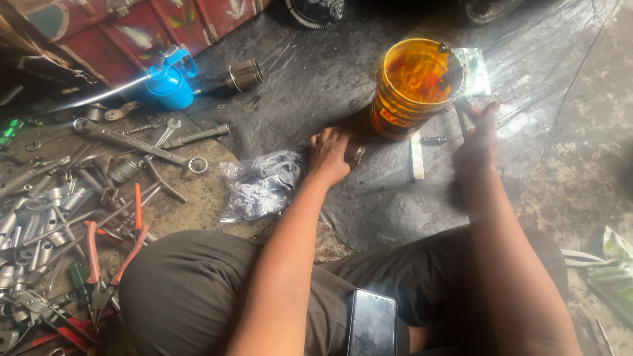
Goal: The person applies grease to a metal cylinder using a small flat tool and their fingers, dipping the tool into a yellow container of grease.
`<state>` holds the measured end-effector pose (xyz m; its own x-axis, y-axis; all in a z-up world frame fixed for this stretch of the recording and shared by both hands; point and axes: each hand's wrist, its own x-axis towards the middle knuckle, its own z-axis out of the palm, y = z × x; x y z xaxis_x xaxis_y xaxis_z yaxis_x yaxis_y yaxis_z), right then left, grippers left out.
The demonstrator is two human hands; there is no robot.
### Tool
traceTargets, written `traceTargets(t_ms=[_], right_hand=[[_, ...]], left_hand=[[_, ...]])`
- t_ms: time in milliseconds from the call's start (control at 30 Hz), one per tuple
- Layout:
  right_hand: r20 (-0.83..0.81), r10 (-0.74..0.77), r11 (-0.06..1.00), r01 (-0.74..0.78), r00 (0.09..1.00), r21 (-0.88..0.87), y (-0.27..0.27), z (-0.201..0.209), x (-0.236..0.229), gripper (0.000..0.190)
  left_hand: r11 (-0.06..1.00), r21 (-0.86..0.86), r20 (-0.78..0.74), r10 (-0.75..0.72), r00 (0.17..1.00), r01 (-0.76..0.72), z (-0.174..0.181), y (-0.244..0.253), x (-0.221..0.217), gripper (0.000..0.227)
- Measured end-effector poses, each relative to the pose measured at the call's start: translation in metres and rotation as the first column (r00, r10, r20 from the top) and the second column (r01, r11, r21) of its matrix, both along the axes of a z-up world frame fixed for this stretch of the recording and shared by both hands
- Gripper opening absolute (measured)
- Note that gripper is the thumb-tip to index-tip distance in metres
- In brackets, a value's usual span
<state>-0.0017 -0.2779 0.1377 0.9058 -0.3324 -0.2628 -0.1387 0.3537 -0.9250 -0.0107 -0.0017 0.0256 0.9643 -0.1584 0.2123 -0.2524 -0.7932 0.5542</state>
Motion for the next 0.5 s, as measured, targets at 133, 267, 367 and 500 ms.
traceTargets(t_ms=[133,267,367,500], right_hand=[[0.201,-0.078,0.846,0.171,0.977,-0.504,0.0,0.013,0.001,0.041],[0.241,0.248,-0.157,0.285,0.938,-0.946,-0.002,0.032,-0.004,0.026],[-0.071,0.361,-0.373,0.075,0.93,-0.925,0.003,0.05,0.004,0.031],[-0.265,0.447,-0.399,-0.075,0.855,-0.914,-0.004,0.067,0.014,0.041]], left_hand=[[1.0,-0.011,0.028,-0.01,1.0,0.011,-0.003,0.001,0.001,0.062],[1.0,-0.018,0.012,-0.011,1.0,0.011,-0.002,0.001,0.0,0.061],[0.999,-0.038,-0.007,-0.014,1.0,0.014,0.001,0.0,0.0,0.061],[0.998,-0.057,-0.011,-0.009,1.0,0.009,0.001,-0.001,0.002,0.061]])
